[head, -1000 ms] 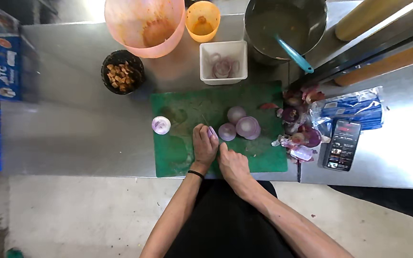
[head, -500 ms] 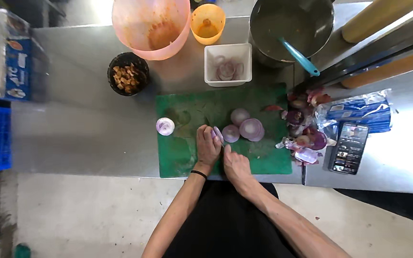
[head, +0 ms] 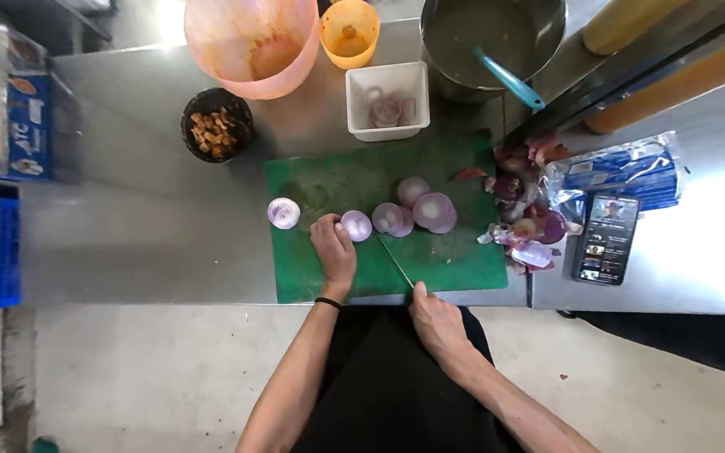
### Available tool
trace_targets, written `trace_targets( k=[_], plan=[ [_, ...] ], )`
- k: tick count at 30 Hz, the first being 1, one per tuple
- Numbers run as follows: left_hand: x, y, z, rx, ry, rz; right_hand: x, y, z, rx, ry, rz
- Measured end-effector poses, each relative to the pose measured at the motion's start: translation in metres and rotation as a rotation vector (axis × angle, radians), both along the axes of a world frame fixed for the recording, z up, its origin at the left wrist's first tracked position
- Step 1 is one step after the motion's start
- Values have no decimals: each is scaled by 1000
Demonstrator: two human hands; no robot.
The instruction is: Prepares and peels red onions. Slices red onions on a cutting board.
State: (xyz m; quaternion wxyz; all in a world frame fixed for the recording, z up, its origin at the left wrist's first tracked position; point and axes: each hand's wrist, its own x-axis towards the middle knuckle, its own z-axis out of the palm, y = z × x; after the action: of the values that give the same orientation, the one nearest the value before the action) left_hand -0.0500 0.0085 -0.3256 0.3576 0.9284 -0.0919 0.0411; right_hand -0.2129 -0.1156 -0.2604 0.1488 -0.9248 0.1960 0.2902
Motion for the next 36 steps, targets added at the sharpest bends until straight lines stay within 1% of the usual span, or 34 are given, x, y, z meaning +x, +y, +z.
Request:
trace_targets(
  k=[3, 6, 8, 10, 12, 14, 15, 16, 17, 18, 19, 20, 22, 24, 26, 29, 32, 36],
  plan=[
    [-7, 16, 11, 11, 35, -59, -14, -11, 0, 7, -39, 33],
    [-17, 29, 32, 11, 153, -128, -38, -20, -1, 14, -247, 76],
    [-13, 31, 44, 51, 254, -195, -51, -27, 1, 46, -362, 57],
    [-11, 29, 56, 145, 280, -284, -58, -33, 10, 79, -384, -5],
    [-8, 24, 66, 250, 280, -362, -59, -40, 23, 105, -350, -79],
    [-1, 20, 60, 303, 242, -410, -57, -45, 34, 128, -296, -155],
    [6, 19, 47, 308, 192, -417, -56, -48, 36, 129, -288, -181],
    [9, 19, 41, 289, 180, -410, -56, -50, 39, 131, -287, -202],
    [10, 18, 42, 239, 204, -393, -56, -51, 41, 141, -286, -220],
    [6, 19, 53, 157, 274, -373, -56, -52, 42, 149, -307, -227],
    [-1, 20, 74, 50, 381, -354, -56, -52, 43, 152, -333, -228],
    [-6, 21, 87, -66, 456, -343, -57, -52, 43, 152, -355, -227],
    [-16, 25, 96, -249, 518, -348, -62, -52, 39, 144, -406, -216],
    [-21, 27, 90, -338, 470, -375, -65, -51, 32, 149, -450, -194],
    [-25, 27, 81, -344, 389, -376, -65, -49, 26, 151, -489, -168],
    [-28, 28, 68, -289, 302, -380, -60, -47, 21, 161, -483, -157],
    [-35, 28, 48, -270, 261, -355, -51, -43, 14, 178, -495, -134],
    [-45, 24, 26, -127, 171, -309, -29, -31, 12, 127, -479, -107]
  ],
)
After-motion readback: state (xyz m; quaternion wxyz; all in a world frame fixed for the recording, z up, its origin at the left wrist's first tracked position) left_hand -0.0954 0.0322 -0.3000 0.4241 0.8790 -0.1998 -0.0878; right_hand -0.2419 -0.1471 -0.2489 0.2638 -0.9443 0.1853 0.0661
